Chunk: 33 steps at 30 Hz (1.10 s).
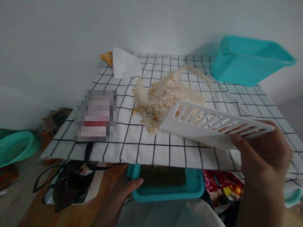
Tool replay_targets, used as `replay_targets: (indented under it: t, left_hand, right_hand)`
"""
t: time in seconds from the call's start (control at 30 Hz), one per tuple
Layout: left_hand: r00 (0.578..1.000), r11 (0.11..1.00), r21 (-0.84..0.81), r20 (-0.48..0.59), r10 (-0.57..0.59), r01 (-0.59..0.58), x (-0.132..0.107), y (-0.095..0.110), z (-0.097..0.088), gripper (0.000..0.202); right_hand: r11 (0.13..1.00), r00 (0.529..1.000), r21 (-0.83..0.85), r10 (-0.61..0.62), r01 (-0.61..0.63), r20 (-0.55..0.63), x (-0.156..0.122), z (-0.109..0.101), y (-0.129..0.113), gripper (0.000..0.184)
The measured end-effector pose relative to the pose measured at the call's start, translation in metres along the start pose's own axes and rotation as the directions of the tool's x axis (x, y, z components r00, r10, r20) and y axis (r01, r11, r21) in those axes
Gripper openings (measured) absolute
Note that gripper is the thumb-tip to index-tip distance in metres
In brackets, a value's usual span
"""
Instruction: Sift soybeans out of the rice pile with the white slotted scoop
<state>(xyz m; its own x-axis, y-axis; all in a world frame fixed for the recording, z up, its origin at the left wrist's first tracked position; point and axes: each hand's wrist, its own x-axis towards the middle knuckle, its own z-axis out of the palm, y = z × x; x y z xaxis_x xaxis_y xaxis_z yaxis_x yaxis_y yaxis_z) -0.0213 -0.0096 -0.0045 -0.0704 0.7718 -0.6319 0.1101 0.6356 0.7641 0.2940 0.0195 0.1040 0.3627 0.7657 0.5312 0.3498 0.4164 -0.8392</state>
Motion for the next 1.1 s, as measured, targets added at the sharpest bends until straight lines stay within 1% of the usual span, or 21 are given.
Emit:
replay_targets:
  t: [0.07,0.1,0.13,0.2,0.27,0.33,0.4,0.47,0.5,0.57,0.67,0.7,0.73,0.83,0.9,1.0,1.1]
  left_hand:
    - [0.999,0.998,0.056,-0.035,0.020,-0.018,-0.001,-0.001,-0.001,0.033]
    - [0.999,0.998,0.063,-0.031,0.020,-0.018,-0.002,-0.001,-0.001,0.028]
    - [1.000,0.999,0.049,-0.010,0.020,-0.019,-0.003,-0.001,0.000,0.025]
    - [0.999,1.000,-0.007,0.043,0.007,-0.007,-0.004,-0.002,0.002,0.025]
    - [0.996,0.997,-0.067,0.085,-0.017,0.023,-0.004,-0.003,0.004,0.034]
    - [0.995,0.994,-0.097,0.100,-0.031,0.040,-0.002,-0.005,0.005,0.043]
    - [0.996,0.995,-0.095,0.082,-0.018,0.026,0.002,-0.006,0.004,0.045]
    - [0.999,0.999,-0.049,0.044,0.004,-0.002,0.005,-0.007,0.001,0.043]
    - [1.000,1.000,-0.025,0.025,0.012,-0.011,0.007,-0.008,-0.001,0.043]
    - [1.000,1.000,0.003,-0.006,0.005,-0.005,0.008,-0.008,-0.004,0.044]
    - [0.998,1.000,0.008,-0.067,-0.018,0.019,0.009,-0.011,-0.009,0.054]
    - [0.996,1.000,0.015,-0.084,-0.021,0.022,0.009,-0.011,-0.009,0.056]
    - [0.996,1.000,0.022,-0.092,-0.017,0.019,0.009,-0.011,-0.010,0.054]
    - [0.998,1.000,0.023,-0.062,0.003,-0.001,0.007,-0.007,-0.008,0.040]
    - [1.000,1.000,-0.020,-0.020,-0.003,0.003,0.005,-0.002,-0.006,0.040]
    - [1.000,0.996,-0.089,0.019,-0.018,0.020,0.000,0.003,-0.003,0.051]
    - [0.999,0.993,-0.114,0.043,0.002,0.003,-0.003,0.003,-0.002,0.052]
  right_hand:
    - [0.999,0.999,0.023,0.031,-0.030,-0.017,0.000,-0.001,-0.001,0.024]
    - [0.999,0.999,0.032,0.038,-0.037,-0.022,0.000,-0.002,-0.003,0.021]
    - [0.998,0.999,0.033,0.047,-0.047,-0.021,0.000,-0.003,-0.005,0.019]
    - [0.998,0.998,0.023,0.057,-0.057,-0.007,-0.002,-0.005,-0.012,0.016]
    - [0.997,0.995,0.000,0.078,-0.078,0.069,-0.006,-0.007,-0.019,0.015]
    - [0.995,0.978,-0.032,0.095,-0.091,0.185,-0.009,-0.008,-0.024,0.017]
    - [0.996,0.956,-0.059,0.082,-0.069,0.281,-0.012,-0.008,-0.026,0.020]
    - [0.995,0.945,-0.088,0.062,-0.036,0.322,-0.012,-0.005,-0.026,0.024]
    - [0.995,0.944,-0.098,0.059,-0.028,0.325,-0.011,-0.004,-0.025,0.025]
    - [0.996,0.958,-0.083,0.049,-0.026,0.283,-0.007,-0.001,-0.023,0.024]
    - [1.000,0.988,-0.016,0.004,-0.002,0.153,-0.001,0.000,-0.022,0.021]
    - [1.000,0.991,-0.009,0.008,-0.007,0.135,0.000,-0.001,-0.023,0.021]
    - [0.999,0.990,-0.015,0.031,-0.029,0.140,0.000,-0.003,-0.024,0.021]
    - [0.989,0.979,-0.058,0.142,-0.135,0.144,-0.002,-0.011,-0.027,0.019]
    - [0.979,0.974,-0.092,0.194,-0.184,0.116,-0.005,-0.013,-0.026,0.019]
    - [0.981,0.981,-0.086,0.179,-0.173,0.068,-0.007,-0.010,-0.021,0.020]
    - [0.981,0.978,-0.060,0.191,-0.186,0.090,-0.006,-0.002,-0.016,0.020]
